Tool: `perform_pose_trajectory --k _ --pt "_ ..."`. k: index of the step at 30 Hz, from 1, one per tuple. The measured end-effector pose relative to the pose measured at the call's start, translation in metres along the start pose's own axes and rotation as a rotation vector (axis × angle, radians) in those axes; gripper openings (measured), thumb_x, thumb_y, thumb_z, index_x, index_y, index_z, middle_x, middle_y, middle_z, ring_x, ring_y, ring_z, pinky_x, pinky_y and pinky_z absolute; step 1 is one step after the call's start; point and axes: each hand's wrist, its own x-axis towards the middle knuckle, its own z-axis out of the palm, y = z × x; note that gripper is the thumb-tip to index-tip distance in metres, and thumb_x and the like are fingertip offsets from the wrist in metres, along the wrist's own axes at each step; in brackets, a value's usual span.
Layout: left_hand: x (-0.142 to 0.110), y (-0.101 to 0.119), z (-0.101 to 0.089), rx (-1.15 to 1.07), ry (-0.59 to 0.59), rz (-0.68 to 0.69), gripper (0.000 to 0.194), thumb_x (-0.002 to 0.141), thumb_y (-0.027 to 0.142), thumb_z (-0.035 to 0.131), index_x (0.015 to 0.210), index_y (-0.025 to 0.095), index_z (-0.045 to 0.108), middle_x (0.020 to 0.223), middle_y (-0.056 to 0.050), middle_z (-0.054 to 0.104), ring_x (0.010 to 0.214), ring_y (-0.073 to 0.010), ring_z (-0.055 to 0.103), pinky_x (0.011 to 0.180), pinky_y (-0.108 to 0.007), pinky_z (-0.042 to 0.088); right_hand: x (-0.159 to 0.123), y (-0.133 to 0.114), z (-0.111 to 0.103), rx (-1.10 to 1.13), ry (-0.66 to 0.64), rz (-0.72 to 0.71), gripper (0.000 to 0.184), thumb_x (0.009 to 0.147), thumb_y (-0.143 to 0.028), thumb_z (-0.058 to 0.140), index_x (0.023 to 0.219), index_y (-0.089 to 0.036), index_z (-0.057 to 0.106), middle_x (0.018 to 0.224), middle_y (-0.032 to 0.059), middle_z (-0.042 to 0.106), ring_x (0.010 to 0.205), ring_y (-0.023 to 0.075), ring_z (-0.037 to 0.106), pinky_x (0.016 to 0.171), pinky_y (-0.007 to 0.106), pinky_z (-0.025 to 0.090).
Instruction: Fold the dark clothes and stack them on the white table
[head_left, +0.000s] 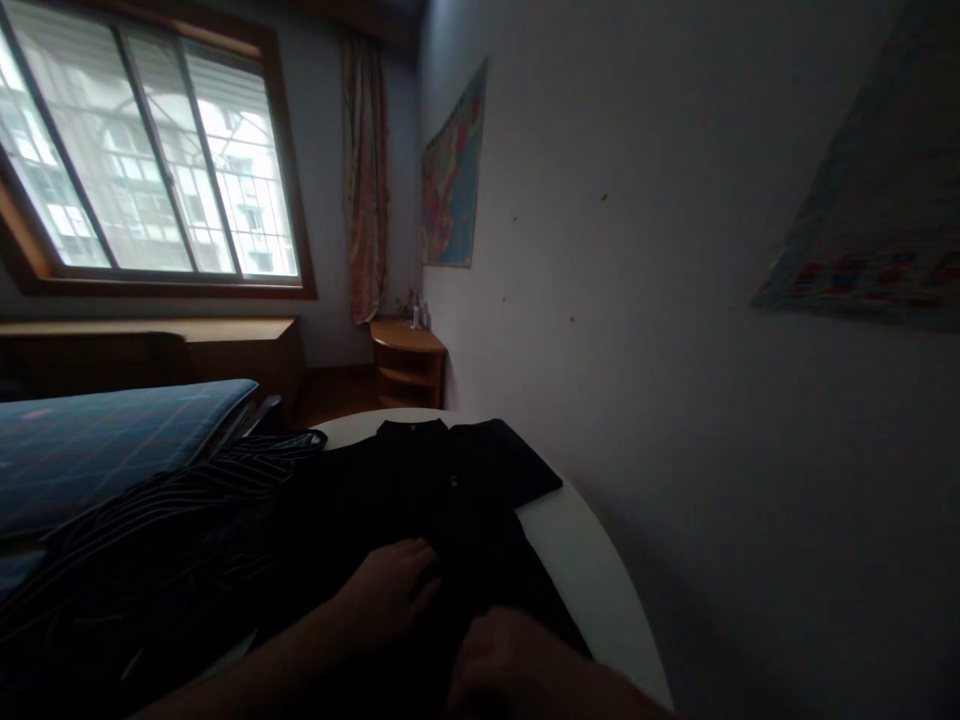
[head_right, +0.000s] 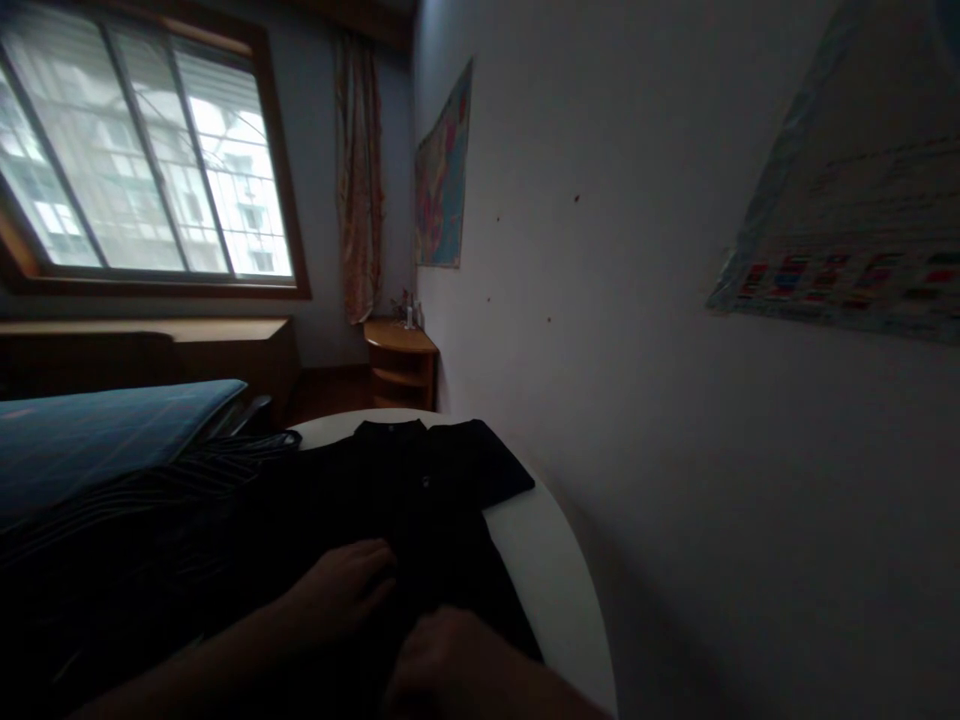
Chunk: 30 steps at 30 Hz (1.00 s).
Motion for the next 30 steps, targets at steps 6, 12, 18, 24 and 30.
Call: perform_pose_trajectory --k 6,12,18,24,30 --pt "0.067 -0.016 0.021 0.047 0.225 -0.208 0.053 0.09 0.034 0.049 0.14 0.015 0.048 0.152 -0.015 0.041 0.137 -0.0295 0.041 0.112 -0.042 0.035 0.035 0.101 -0.086 -0.192 0.718 0.657 0.032 0.086 -0.01 0.047 0.11 -0.016 0.067 0.112 0.008 0.069 0.105 0.018 0.061 0.098 0.029 0.042" --pt "0.073 -0.033 0.05 0.088 0.213 -0.312 0.058 0.093 0.041 0.044 0.146 0.018 0.044 0.157 -0.011 0.036 0.147 -0.0324 0.023 0.118 -0.051 0.023 0.042 0.179 -0.113 -0.189 0.768 1.027 0.041 0.081 -0.016 0.058 0.12 -0.005 0.062 0.131 0.0236 0.057 0.126 0.0324 0.05 0.107 0.043 0.034" --pt "0.069 -0.036 0.05 0.067 0.19 -0.283 0.058 0.093 0.04 0.044 0.148 0.021 0.043 0.157 -0.009 0.035 0.148 -0.033 0.021 0.118 -0.053 0.024 0.047 0.209 -0.105 -0.035 0.691 1.048 0.01 0.077 -0.025 0.068 0.086 -0.02 0.07 0.096 0.0066 0.072 0.098 0.0237 0.066 0.092 0.035 0.045" --pt "0.07 -0.033 0.048 0.071 0.168 -0.292 0.056 0.093 0.04 0.044 0.146 0.022 0.046 0.158 -0.009 0.033 0.148 -0.0347 0.019 0.118 -0.056 0.021 0.045 0.214 -0.105 0.079 0.799 0.934 0.01 0.083 -0.024 0.06 0.09 -0.018 0.065 0.09 0.0047 0.071 0.087 0.0186 0.066 0.081 0.028 0.047" --pt "0.07 -0.034 0.049 0.077 0.167 -0.296 0.056 0.093 0.041 0.044 0.146 0.022 0.047 0.158 -0.01 0.034 0.148 -0.0345 0.018 0.119 -0.054 0.021 0.034 0.214 -0.121 0.18 0.918 0.99 0.044 0.088 -0.047 0.057 0.115 -0.013 0.058 0.082 0.0067 0.069 0.076 0.0209 0.066 0.069 0.03 0.049"
